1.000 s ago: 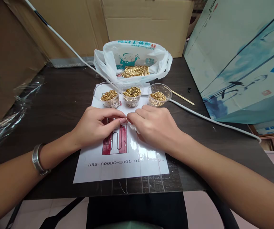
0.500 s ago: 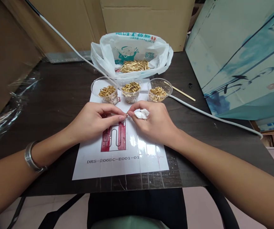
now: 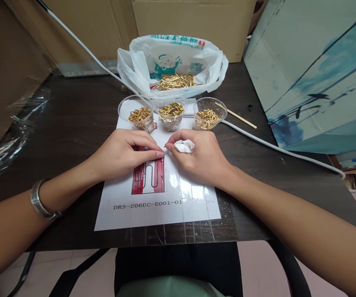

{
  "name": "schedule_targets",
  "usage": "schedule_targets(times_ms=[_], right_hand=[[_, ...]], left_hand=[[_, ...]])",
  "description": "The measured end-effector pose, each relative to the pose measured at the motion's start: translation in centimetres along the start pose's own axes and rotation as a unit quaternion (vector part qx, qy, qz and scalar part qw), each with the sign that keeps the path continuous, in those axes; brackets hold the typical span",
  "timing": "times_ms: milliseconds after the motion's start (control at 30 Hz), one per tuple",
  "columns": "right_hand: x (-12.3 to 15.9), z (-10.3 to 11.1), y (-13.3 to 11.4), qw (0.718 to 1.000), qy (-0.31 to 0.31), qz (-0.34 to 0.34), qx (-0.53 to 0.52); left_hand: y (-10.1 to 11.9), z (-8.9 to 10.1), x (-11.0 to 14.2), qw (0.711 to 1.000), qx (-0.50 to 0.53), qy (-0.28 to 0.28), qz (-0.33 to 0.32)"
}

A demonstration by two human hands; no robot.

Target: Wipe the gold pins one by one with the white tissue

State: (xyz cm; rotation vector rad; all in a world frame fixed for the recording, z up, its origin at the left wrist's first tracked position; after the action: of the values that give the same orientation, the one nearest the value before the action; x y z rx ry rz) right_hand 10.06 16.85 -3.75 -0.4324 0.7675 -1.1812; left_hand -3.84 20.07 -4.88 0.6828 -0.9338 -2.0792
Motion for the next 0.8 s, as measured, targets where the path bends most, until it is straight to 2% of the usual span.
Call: schedule_targets(times_ms=[800], right_hand=[[0.0,-1.4,0.4,0.996,-0.088,-0.023,-0.017]], left_hand=[[0.2,-0.4,-0.1,0.998,-0.056,-0.037,-0.013]])
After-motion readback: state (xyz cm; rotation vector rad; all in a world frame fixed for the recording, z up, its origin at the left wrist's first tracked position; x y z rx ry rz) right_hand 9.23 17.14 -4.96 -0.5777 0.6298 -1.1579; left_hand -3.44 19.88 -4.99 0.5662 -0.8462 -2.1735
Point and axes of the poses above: each hand's wrist, its own x-axis away from the middle knuckle, its own z-axis out of the back of the hand, y = z × x, the point moved 8 cm from there along -x, towards the middle knuckle, and after that the axes turned 2 degrees about y, right-handed, at the moved point
